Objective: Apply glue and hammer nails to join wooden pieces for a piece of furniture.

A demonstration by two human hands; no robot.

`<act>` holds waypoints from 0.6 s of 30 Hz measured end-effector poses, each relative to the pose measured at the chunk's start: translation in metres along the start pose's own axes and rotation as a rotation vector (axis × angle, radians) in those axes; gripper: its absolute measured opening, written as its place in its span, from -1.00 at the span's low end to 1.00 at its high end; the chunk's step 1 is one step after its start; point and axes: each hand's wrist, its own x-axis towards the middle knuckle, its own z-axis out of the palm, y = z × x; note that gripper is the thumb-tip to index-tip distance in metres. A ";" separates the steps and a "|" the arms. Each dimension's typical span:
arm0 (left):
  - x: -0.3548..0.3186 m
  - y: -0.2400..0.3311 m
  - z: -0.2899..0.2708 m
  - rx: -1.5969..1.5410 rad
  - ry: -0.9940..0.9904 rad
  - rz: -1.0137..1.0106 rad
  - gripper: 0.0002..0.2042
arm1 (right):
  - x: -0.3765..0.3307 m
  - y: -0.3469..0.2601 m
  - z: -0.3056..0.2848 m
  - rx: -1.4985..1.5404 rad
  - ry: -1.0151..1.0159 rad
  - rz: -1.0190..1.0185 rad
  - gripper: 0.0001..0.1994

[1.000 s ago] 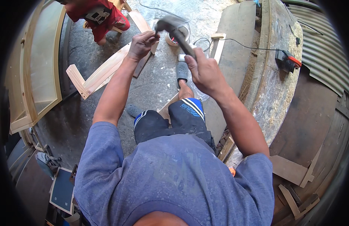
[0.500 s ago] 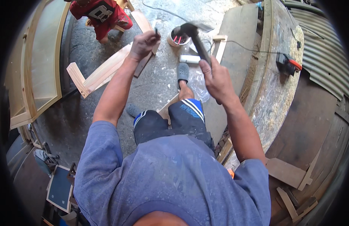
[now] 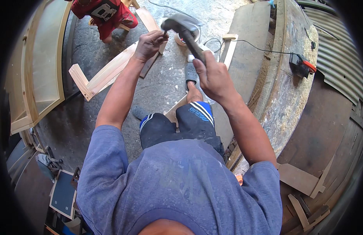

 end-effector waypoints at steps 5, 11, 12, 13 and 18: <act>0.000 -0.002 0.002 -0.056 0.017 0.021 -0.89 | 0.000 -0.020 -0.008 0.118 0.133 -0.207 -0.64; 0.000 -0.001 -0.003 -0.047 -0.020 -0.036 -0.82 | 0.004 0.019 0.012 -0.174 0.059 -0.030 -0.64; 0.002 -0.001 -0.002 -0.102 -0.014 -0.092 -0.83 | 0.005 0.028 0.008 -0.156 0.074 -0.122 -0.64; 0.001 0.000 -0.004 -0.036 0.060 -0.122 -0.84 | 0.005 0.035 0.005 -0.055 0.051 0.023 -0.62; 0.005 0.003 -0.003 -0.069 0.195 -0.162 -0.87 | -0.005 0.045 -0.004 0.155 -0.029 0.338 -0.53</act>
